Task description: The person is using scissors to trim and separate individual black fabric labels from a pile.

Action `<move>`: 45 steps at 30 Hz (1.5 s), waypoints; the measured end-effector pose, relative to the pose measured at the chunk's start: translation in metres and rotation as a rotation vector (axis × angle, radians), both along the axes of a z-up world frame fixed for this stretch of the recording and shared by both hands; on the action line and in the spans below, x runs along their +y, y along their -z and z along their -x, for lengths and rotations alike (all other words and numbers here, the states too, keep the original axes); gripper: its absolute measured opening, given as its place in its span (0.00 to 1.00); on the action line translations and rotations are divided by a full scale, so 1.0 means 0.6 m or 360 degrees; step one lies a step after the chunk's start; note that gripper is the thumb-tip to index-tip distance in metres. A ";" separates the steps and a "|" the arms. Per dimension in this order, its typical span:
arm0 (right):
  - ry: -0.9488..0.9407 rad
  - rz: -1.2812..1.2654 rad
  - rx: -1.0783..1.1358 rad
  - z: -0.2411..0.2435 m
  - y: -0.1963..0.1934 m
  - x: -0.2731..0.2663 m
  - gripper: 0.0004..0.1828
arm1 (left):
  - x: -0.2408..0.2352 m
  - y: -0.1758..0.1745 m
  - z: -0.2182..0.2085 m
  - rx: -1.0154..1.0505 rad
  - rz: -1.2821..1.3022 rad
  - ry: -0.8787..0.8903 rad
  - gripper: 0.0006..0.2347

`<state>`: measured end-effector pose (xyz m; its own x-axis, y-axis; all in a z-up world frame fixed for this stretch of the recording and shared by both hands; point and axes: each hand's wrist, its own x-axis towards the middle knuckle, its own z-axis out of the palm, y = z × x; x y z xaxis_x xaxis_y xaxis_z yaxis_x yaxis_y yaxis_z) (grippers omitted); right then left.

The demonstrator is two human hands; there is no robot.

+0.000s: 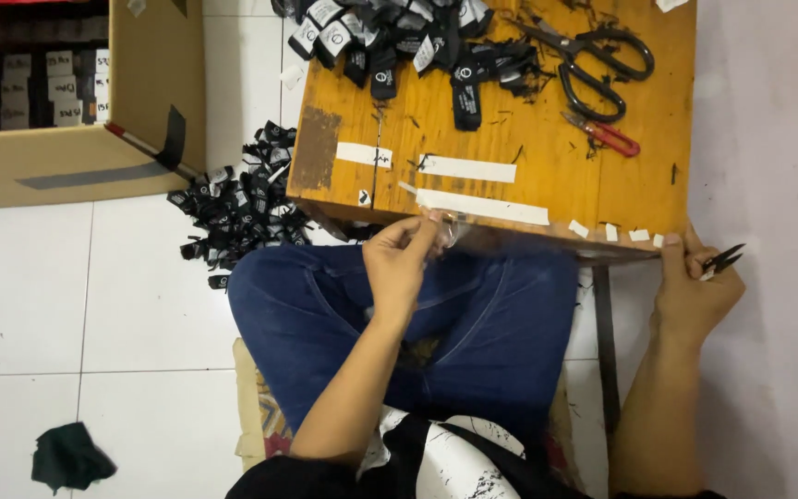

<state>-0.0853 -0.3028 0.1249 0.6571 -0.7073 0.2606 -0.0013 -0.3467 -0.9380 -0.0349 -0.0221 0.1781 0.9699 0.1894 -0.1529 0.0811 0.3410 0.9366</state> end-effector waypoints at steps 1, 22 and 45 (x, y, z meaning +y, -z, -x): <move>0.0002 0.0000 0.0000 0.001 -0.008 0.005 0.26 | 0.004 0.000 -0.003 0.0000 0.0000 0.0002 0.09; 0.0044 0.0057 0.0241 -0.003 -0.028 0.005 0.13 | -0.007 -0.037 -0.022 0.0435 -0.0129 -0.0096 0.10; 0.0069 0.0500 0.0521 -0.002 -0.024 0.005 0.25 | 0.099 0.008 -0.062 -0.1316 -0.2440 0.0664 0.18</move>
<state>-0.0842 -0.2999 0.1395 0.7122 -0.6558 0.2503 -0.3010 -0.6075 -0.7351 0.0021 0.0373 0.1735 0.7119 -0.5720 0.4074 -0.6814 -0.7030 0.2038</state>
